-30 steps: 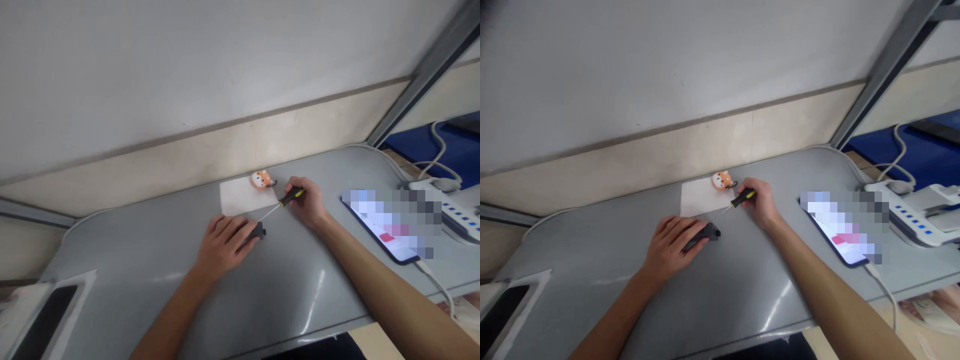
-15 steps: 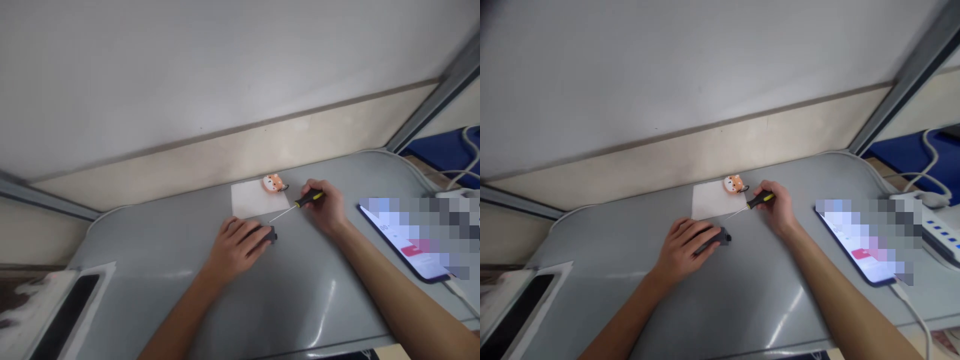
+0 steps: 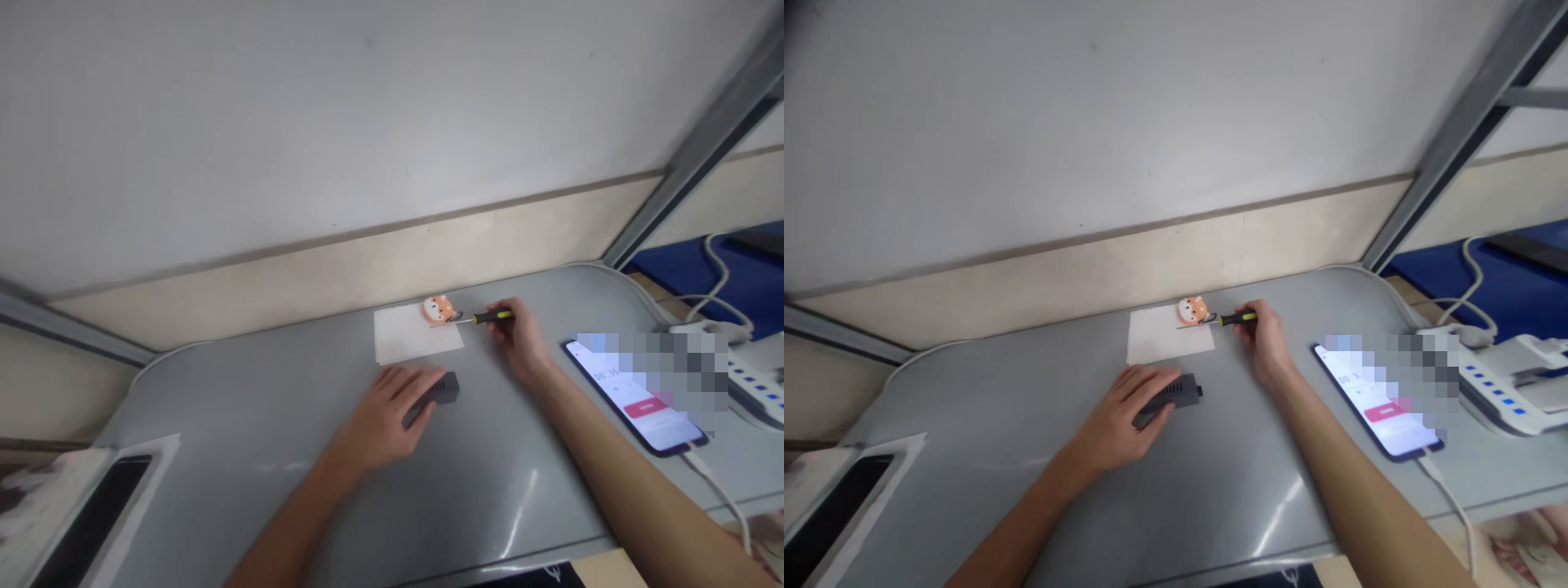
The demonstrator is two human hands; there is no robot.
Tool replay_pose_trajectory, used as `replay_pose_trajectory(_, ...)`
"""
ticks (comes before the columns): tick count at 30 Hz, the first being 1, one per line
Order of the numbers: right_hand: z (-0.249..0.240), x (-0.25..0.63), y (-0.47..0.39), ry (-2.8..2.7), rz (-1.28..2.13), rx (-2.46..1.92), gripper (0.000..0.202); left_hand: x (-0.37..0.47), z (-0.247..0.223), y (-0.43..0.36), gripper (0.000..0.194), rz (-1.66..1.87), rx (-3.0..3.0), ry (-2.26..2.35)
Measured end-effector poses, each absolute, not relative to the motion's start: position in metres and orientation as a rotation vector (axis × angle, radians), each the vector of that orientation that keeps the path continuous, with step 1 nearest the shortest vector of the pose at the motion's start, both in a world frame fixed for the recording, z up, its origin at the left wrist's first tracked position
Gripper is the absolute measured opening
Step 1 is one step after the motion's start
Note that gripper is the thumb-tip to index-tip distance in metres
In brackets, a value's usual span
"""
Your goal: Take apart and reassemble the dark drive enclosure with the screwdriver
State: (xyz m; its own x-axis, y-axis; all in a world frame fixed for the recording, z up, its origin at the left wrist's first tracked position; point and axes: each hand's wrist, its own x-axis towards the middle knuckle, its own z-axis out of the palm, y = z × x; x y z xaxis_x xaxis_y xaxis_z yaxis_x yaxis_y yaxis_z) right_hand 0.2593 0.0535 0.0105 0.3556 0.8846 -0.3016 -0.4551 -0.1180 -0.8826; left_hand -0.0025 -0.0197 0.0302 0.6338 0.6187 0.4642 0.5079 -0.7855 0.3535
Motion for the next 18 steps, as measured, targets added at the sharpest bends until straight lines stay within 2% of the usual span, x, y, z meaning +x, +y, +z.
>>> replay_pose_trajectory(3,0.013,0.265,0.054,-0.491,1.193,-1.171,0.023,-0.014,0.033,-0.015,0.047,0.835,2.481,0.961)
replay_pose_trajectory(9,0.023,0.273,0.055,-0.475,1.112,-1.05,0.026,-0.025,0.017,0.0,0.021,0.931,2.115,1.179)
replay_pose_trajectory(14,0.023,0.274,0.052,-0.547,0.966,-1.027,0.032,-0.023,0.004,0.009,0.031,0.796,1.968,1.216)
replay_pose_trajectory(18,0.026,0.271,0.038,-0.843,0.748,-1.044,0.038,-0.021,0.002,0.01,0.028,0.771,2.032,1.269)
